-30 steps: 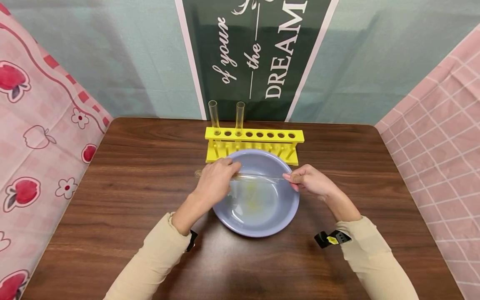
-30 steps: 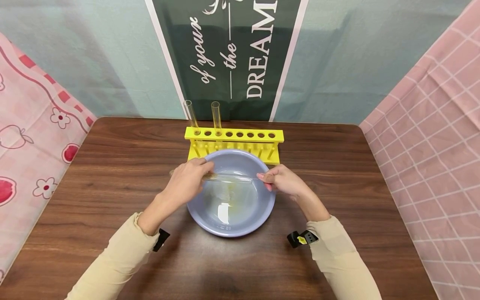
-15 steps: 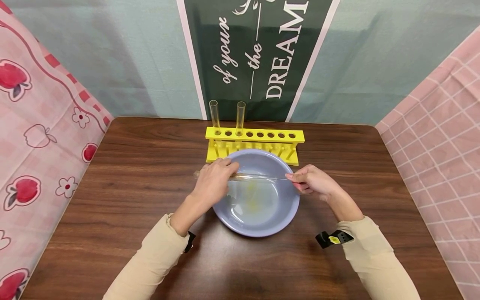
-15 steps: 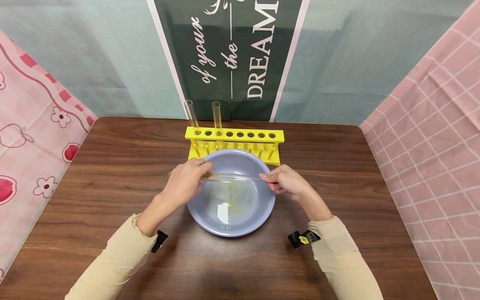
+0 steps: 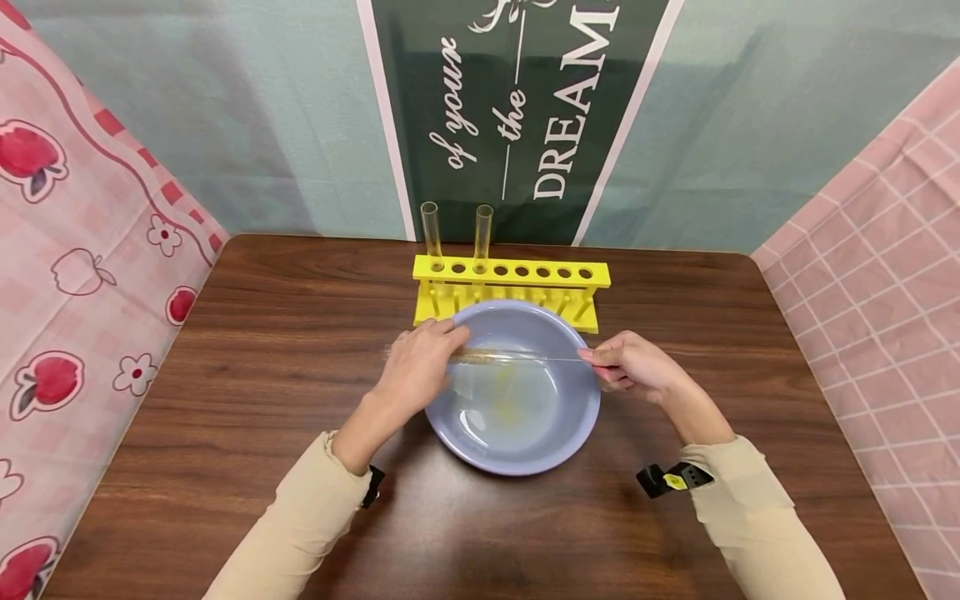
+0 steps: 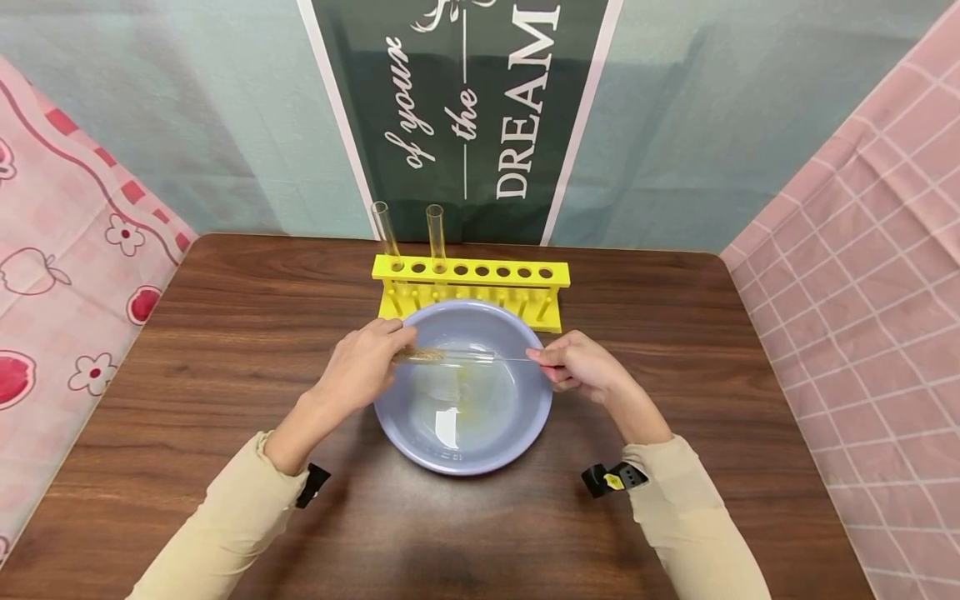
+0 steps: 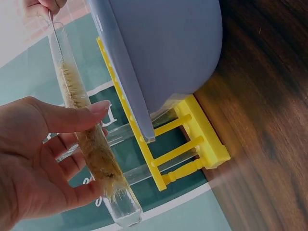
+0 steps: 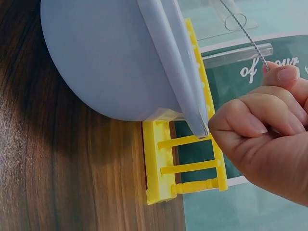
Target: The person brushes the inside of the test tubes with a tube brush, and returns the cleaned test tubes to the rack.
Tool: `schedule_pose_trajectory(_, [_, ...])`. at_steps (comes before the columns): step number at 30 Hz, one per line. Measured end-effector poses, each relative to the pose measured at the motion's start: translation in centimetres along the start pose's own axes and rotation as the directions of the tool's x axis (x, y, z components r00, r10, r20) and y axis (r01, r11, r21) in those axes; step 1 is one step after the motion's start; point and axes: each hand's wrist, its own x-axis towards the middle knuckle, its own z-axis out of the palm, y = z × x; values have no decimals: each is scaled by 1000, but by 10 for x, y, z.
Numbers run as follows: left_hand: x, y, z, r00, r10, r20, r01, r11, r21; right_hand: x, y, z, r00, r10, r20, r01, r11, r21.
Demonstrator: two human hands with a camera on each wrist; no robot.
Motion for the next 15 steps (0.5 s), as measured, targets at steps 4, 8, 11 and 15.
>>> schedule_pose_trajectory(4, [-1, -3, -1, 1000, -2, 10, 2, 1000, -6, -1, 1, -1, 999, -26, -29, 23, 995, -96])
schedule_pose_trajectory(8, [-2, -8, -3, 1000, -6, 25, 7, 1000, -23, -3, 2, -2, 995, -83, -63, 67, 973, -223])
schedule_pose_trajectory(11, [-3, -11, -5, 1000, -11, 28, 13, 998, -63, -4, 3, -2, 988, -135, -78, 102, 936, -336])
schedule_pose_trajectory(15, [-3, -17, -6, 1000, -8, 13, 10, 991, -135, -6, 6, -2, 970, -219, -107, 137, 853, -503])
